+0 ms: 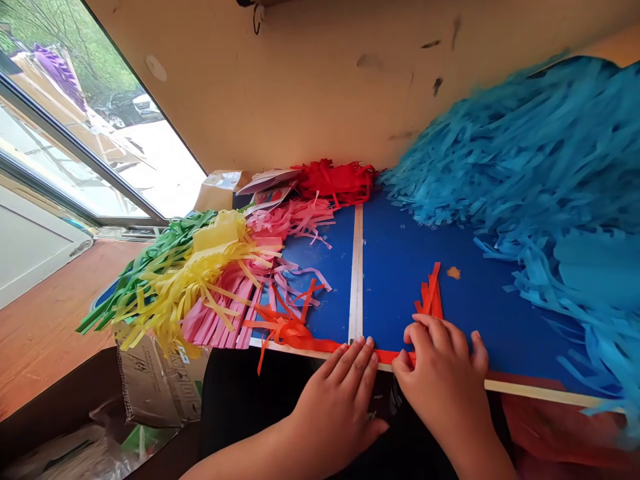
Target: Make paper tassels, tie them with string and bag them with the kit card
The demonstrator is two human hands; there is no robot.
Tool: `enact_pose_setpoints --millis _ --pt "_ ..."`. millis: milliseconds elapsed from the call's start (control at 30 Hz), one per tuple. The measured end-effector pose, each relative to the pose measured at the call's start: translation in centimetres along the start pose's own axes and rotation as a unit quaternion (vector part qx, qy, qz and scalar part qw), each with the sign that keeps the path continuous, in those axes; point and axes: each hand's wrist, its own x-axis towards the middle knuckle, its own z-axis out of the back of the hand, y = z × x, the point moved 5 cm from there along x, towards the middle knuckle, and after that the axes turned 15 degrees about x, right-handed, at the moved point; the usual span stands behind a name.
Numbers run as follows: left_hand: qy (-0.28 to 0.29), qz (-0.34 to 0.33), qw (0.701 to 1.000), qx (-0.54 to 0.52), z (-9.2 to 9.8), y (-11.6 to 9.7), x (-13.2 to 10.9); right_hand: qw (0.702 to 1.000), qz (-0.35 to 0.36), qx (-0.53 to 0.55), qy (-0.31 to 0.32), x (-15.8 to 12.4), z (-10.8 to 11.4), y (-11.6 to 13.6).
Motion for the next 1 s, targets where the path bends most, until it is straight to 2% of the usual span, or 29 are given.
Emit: enact_pose_setpoints --millis 167,233,300,400,467,567,700,833,900,1000 --pt "0.005 0.079 0.997 0.012 0.0 2.1 -1.2 0.999 0.035 0.012 -0.006 0.1 0.8 0.1" --pt "0.011 0.083 0.996 0.016 0.0 2.6 -1.5 0.996 0.075 0.015 -0.041 0.0 1.7 1.4" --pt "0.006 0.078 0.997 0.018 -0.1 2.8 -1.6 0.987 0.145 0.026 -0.067 -0.6 2.3 3.5" --pt "-0.016 0.078 0.996 0.031 -0.2 2.8 -1.7 0.960 0.276 0.038 -0.023 -2.2 1.2 6.8" --pt "-0.026 0.078 0.996 0.041 -0.3 2.7 -1.8 0.951 0.308 0.016 0.017 -3.3 -0.1 7.5" --pt "-0.027 0.080 0.996 0.042 -0.4 2.8 -1.8 0.966 0.256 -0.040 0.020 -4.1 -0.8 6.3" --pt "-0.018 0.082 0.996 0.031 -0.3 2.8 -1.7 0.979 0.183 -0.085 -0.011 -4.6 0.4 4.1" --pt "-0.026 0.092 0.995 0.025 -0.5 2.9 -1.6 0.985 0.139 -0.099 -0.039 -4.2 1.5 3.6" --pt "-0.039 0.091 0.995 0.019 -0.7 3.1 -1.6 0.986 0.122 -0.088 -0.070 -3.8 1.7 3.8" --pt "-0.053 0.077 0.996 0.002 -0.8 3.7 -1.6 0.986 0.137 0.024 -0.086 -3.3 1.2 4.5"
